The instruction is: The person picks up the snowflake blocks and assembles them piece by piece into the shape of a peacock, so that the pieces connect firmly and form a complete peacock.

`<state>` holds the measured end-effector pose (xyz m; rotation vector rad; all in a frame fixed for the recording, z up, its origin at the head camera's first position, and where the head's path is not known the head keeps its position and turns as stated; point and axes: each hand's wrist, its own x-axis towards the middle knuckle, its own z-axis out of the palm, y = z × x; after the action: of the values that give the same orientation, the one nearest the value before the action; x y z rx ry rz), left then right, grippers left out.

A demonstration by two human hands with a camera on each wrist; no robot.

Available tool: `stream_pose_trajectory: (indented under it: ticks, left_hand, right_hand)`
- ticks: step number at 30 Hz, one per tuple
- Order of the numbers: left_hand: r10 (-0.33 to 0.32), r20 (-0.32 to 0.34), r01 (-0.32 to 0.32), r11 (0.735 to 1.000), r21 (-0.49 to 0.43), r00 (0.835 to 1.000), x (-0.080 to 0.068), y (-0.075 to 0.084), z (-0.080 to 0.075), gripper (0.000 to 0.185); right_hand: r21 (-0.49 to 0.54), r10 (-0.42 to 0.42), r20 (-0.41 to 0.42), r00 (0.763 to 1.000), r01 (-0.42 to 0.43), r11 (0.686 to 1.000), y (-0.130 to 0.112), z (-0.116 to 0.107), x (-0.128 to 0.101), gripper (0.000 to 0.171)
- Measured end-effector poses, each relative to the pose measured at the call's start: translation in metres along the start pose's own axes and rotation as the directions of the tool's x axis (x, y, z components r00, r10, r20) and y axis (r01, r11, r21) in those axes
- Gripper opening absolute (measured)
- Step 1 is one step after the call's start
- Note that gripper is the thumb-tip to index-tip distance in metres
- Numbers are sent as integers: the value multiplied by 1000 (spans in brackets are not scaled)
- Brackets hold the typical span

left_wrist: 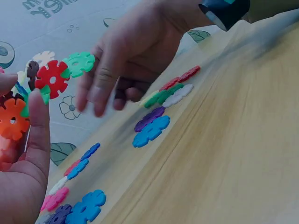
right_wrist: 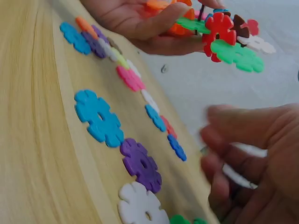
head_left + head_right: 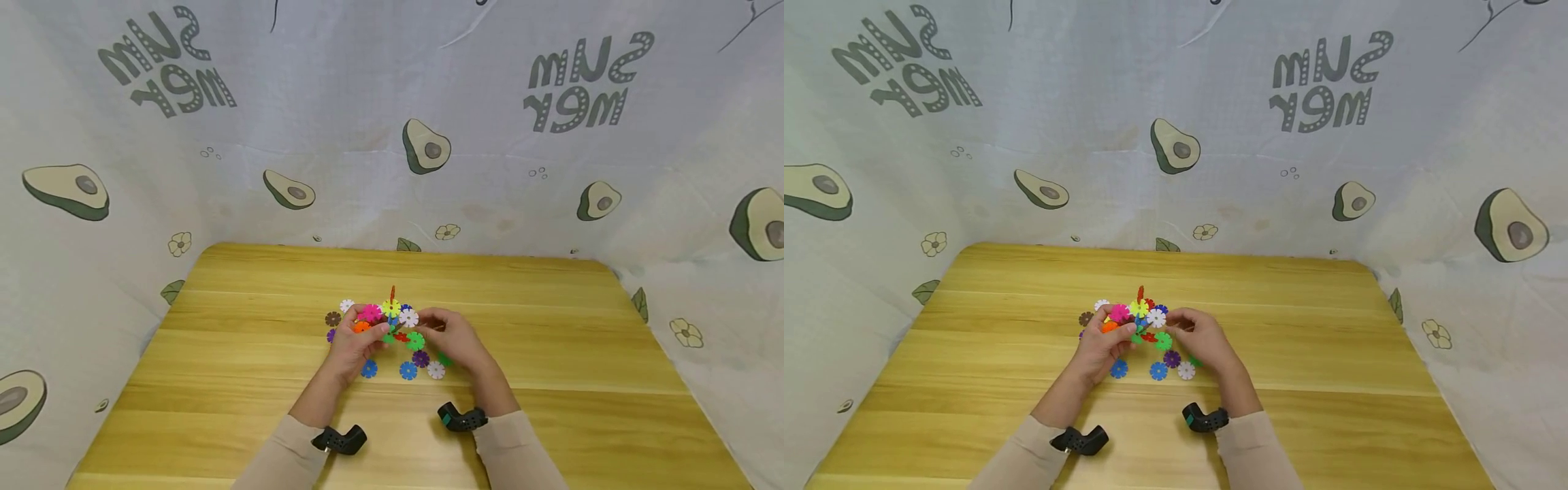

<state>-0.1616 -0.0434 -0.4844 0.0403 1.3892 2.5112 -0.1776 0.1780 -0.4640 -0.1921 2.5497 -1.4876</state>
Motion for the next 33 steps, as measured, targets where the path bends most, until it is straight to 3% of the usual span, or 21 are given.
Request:
stream_pose_trajectory:
  ticks: [5, 11, 19, 25, 33]
  left_hand:
    - [21, -12, -21, 1000, 2, 1000, 2, 1, -1, 48]
    - [15, -25, -15, 1000, 17, 1000, 2, 0, -1, 53]
    - [17, -9, -18, 1000, -17, 1000, 1, 0, -1, 41]
    - [22, 14, -22, 1000, -4, 1000, 0, 1, 0, 32]
    - [20, 11, -20, 999, 39, 1000, 0, 0, 0, 20]
  right_hand:
    - [-250, 45, 193, 980, 5, 968, 0, -1, -3, 26]
    - [-406, 66, 276, 959, 54, 912, -10, 9, -8, 27]
    - [-443, 53, 237, 970, 59, 895, -16, 16, -11, 14]
    - [-421, 85, 215, 973, 14, 907, -15, 16, -10, 19]
    - [-382, 1, 233, 973, 91, 920, -12, 16, -6, 19]
